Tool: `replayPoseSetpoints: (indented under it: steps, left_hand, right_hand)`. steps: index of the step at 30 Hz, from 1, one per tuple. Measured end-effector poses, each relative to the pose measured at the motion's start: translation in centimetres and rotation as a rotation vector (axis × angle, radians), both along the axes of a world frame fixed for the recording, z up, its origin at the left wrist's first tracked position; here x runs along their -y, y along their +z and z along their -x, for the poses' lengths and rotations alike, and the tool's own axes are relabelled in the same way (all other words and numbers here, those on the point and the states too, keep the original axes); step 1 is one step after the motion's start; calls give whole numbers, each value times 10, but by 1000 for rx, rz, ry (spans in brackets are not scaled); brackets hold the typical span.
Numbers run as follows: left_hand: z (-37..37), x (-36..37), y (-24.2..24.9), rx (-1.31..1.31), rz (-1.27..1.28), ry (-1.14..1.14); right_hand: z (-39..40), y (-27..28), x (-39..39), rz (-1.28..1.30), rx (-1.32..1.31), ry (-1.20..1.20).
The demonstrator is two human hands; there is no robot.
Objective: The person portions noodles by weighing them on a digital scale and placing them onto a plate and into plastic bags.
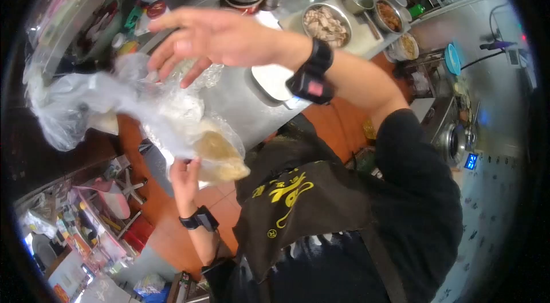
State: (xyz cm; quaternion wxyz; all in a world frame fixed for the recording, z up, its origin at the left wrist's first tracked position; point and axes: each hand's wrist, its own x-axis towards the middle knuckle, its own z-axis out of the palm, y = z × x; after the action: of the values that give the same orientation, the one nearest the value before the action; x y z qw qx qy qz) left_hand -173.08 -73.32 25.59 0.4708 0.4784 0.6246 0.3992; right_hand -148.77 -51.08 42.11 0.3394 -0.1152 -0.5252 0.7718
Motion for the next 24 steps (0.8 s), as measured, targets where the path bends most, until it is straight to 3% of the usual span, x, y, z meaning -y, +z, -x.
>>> replayPoseSetpoints:
  steps: [1, 2, 4, 6, 7, 9, 10, 12, 14, 15, 19, 21, 22, 23, 24]
  left_hand:
    - [-6, -5, 8, 94, -4, 165]
    - [-7, -5, 9, 88, -85, 162]
    - [-20, -14, 9, 93, -172, 142]
    - [-28, -20, 15, -53, -330, 114]
    - [-25, -35, 15, -485, -622, 13]
    - [-19, -31, 0, -689, -523, 10]
    - [-16, -30, -10, -693, -530, -22]
    - [-6, -19, -31, -452, 65, 440]
    - [5, -22, -14, -20, -8, 307]
    - [11, -18, -8, -79, 28, 303]
    - [15, -22, 3, -75, -90, 471]
    - [-20, -44, 31, 312, -161, 509]
    - [-18, -52, 31, 263, -138, 542]
    - [-15, -56, 34, 212, -116, 579]
    - [-11, -59, 41, 333, -182, 643]
  right_hand:
    - [-3, -28, 5, -233, 155, -60]
    - [-5, -68, 10, -466, 300, -118]
    - [3, -118, 66, -790, 501, 108]
    - [18, -143, 90, -933, 517, 10]
    - [22, -153, 97, -922, 530, -24]
    - [44, -166, 104, -1023, 684, -139]
    - [43, -163, 99, -1008, 688, -169]
    - [47, -163, 95, -865, 677, -218]
    - [35, -179, 88, -757, 591, -352]
    - [36, -187, 85, -662, 498, -468]
    - [36, -188, 89, -683, 431, -442]
    - [41, -176, 95, -881, 637, -236]
    - [41, -179, 88, -890, 613, -223]
    - [43, -183, 76, -705, 595, -266]
    - [45, -187, 64, -516, 574, -303]
